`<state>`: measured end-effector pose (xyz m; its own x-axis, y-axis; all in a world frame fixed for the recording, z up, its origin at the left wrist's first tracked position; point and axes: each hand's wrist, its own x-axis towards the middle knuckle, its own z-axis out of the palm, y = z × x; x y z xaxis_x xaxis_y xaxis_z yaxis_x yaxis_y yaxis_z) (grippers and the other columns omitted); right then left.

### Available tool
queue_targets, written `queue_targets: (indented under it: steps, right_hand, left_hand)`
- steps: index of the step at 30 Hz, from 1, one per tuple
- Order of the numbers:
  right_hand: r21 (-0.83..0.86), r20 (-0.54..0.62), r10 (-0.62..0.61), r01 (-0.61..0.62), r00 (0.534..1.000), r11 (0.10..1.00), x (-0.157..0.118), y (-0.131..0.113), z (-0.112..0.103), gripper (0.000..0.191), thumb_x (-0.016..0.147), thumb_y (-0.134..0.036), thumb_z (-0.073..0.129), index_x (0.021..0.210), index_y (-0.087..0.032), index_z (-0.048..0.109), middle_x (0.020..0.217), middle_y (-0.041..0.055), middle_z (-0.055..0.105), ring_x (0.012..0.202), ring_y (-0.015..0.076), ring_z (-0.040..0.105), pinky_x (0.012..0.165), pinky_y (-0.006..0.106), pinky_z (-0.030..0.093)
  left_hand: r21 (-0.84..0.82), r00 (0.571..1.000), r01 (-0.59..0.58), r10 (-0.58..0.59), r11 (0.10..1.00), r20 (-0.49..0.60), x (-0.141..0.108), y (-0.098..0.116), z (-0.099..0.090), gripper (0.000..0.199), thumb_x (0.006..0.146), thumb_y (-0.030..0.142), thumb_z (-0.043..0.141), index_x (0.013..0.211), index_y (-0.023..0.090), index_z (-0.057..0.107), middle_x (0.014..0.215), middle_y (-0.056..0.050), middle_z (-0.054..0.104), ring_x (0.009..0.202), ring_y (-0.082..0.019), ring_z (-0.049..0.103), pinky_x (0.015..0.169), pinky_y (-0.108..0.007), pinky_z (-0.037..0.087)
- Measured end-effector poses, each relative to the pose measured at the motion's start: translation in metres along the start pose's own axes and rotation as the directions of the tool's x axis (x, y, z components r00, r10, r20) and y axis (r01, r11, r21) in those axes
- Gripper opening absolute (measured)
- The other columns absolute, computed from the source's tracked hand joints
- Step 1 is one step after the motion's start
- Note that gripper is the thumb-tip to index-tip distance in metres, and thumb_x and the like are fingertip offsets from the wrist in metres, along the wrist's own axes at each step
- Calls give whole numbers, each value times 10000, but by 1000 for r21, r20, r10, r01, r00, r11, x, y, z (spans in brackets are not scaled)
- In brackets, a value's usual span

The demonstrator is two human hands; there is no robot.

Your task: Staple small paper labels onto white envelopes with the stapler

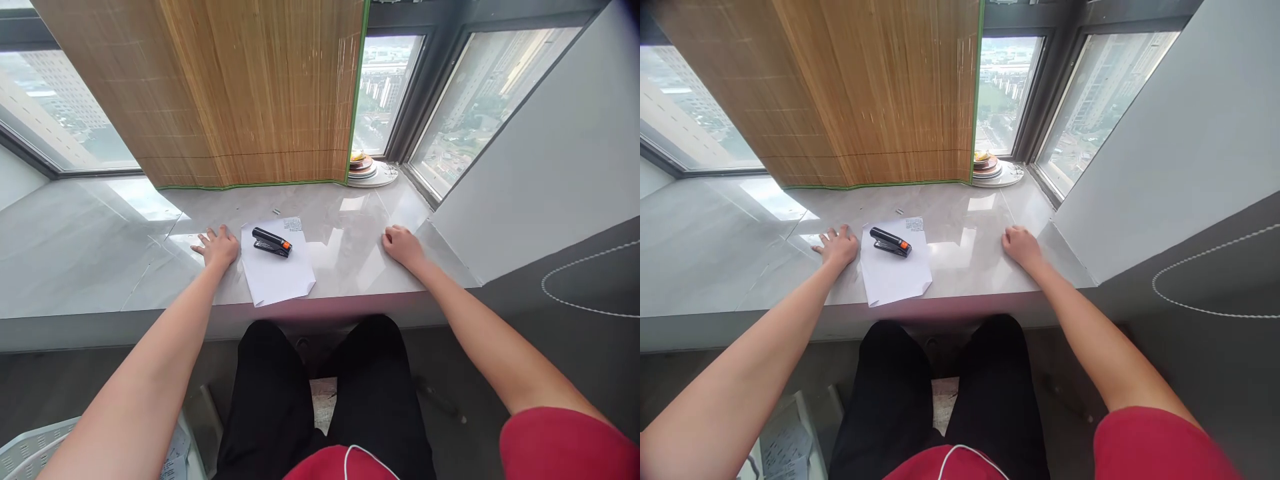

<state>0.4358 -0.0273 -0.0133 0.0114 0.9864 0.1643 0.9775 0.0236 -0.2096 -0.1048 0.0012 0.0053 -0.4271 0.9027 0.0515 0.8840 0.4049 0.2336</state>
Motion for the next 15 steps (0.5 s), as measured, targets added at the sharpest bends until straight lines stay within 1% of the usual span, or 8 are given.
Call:
queue_targets:
  steps: [2,3,5,7,10,15]
  right_hand:
    - [-53,-9,50,-50,999,997,-21,34,-8,283,1077,-296,465,930,-197,686,1076,151,693,1022,284,621,782,367,400]
    - [-73,-15,69,-70,998,995,-28,45,-11,286,1074,-295,459,945,-194,693,1076,154,688,1033,292,617,789,372,404]
    - [-108,-28,93,-96,995,989,-37,58,-13,287,1066,-283,448,976,-182,702,1083,165,680,1046,309,606,818,387,417]
    - [-139,-35,110,-114,993,984,-40,60,-13,293,1056,-257,432,1003,-165,705,1099,181,677,1046,319,593,847,405,423]
    - [-166,-31,131,-134,991,977,-39,54,-12,305,1053,-233,411,1029,-147,702,1120,198,671,1028,321,576,855,417,417]
    - [-176,-31,112,-115,993,978,-41,50,-12,296,1067,-232,409,1027,-144,689,1106,192,659,1017,314,566,838,398,393]
  left_hand:
    - [-3,1000,1,-1,1000,-8,1,0,0,685,1090,403,298,1722,193,457,1811,-280,299,1691,-555,185,1214,-905,207]
    - [-5,1000,0,0,1000,-12,1,0,0,685,1087,402,301,1719,192,461,1811,-278,301,1690,-554,187,1214,-907,206]
    - [-9,1000,-2,1,1000,-14,1,1,0,687,1084,406,303,1716,192,466,1809,-278,305,1688,-555,190,1213,-908,207]
    - [-16,1000,2,-3,1000,-9,1,1,-1,690,1083,410,299,1719,197,460,1809,-277,305,1687,-558,191,1213,-908,208]
    - [-18,1000,1,-1,1000,-11,4,0,0,685,1081,415,308,1712,204,471,1806,-267,318,1686,-551,198,1226,-903,193]
    - [6,1000,1,-1,1000,-31,8,-2,3,673,1082,427,313,1691,208,500,1793,-248,352,1679,-528,231,1262,-881,148]
